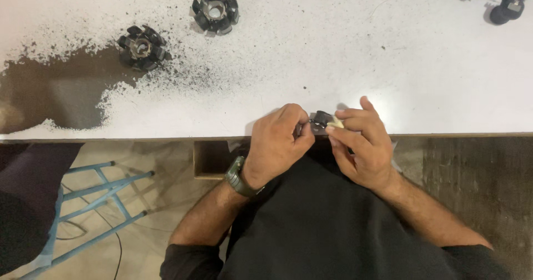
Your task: The person sits at a workbench and repeatedly assembles small black plastic components, fitting a small light-colored insert into each black housing by hand with the help of a small flat tool. Finished assemblies are set aside in growing piles on the table as the person works through the batch one piece at a time.
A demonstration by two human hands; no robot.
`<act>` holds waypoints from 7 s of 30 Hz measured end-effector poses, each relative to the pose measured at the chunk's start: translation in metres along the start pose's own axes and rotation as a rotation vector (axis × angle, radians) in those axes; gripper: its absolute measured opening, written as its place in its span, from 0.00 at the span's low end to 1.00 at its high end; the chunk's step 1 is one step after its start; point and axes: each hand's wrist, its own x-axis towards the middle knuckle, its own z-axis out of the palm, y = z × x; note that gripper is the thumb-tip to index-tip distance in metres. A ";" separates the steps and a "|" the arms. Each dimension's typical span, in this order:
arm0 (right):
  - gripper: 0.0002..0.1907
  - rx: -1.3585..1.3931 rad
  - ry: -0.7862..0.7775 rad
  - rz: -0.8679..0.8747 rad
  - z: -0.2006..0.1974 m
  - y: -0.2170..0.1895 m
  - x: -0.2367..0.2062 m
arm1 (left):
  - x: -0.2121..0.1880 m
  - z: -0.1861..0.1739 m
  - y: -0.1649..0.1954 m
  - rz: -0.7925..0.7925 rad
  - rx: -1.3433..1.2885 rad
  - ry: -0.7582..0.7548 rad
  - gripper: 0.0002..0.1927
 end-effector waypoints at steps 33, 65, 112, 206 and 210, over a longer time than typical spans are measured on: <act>0.09 -0.137 0.266 0.216 -0.071 0.087 0.013 | 0.085 -0.086 -0.096 0.039 0.760 0.057 0.41; 0.13 0.129 0.056 0.266 -0.005 0.002 0.019 | 0.023 -0.021 0.004 0.409 0.236 0.008 0.22; 0.11 -0.028 -0.131 0.225 -0.011 -0.015 0.037 | 0.000 0.013 -0.002 0.119 0.130 0.087 0.08; 0.16 0.049 0.023 0.007 0.005 -0.002 0.026 | 0.009 -0.012 -0.001 0.120 0.085 -0.042 0.10; 0.16 0.002 -0.002 0.006 0.007 -0.001 0.026 | 0.008 -0.011 -0.003 0.122 0.070 -0.039 0.09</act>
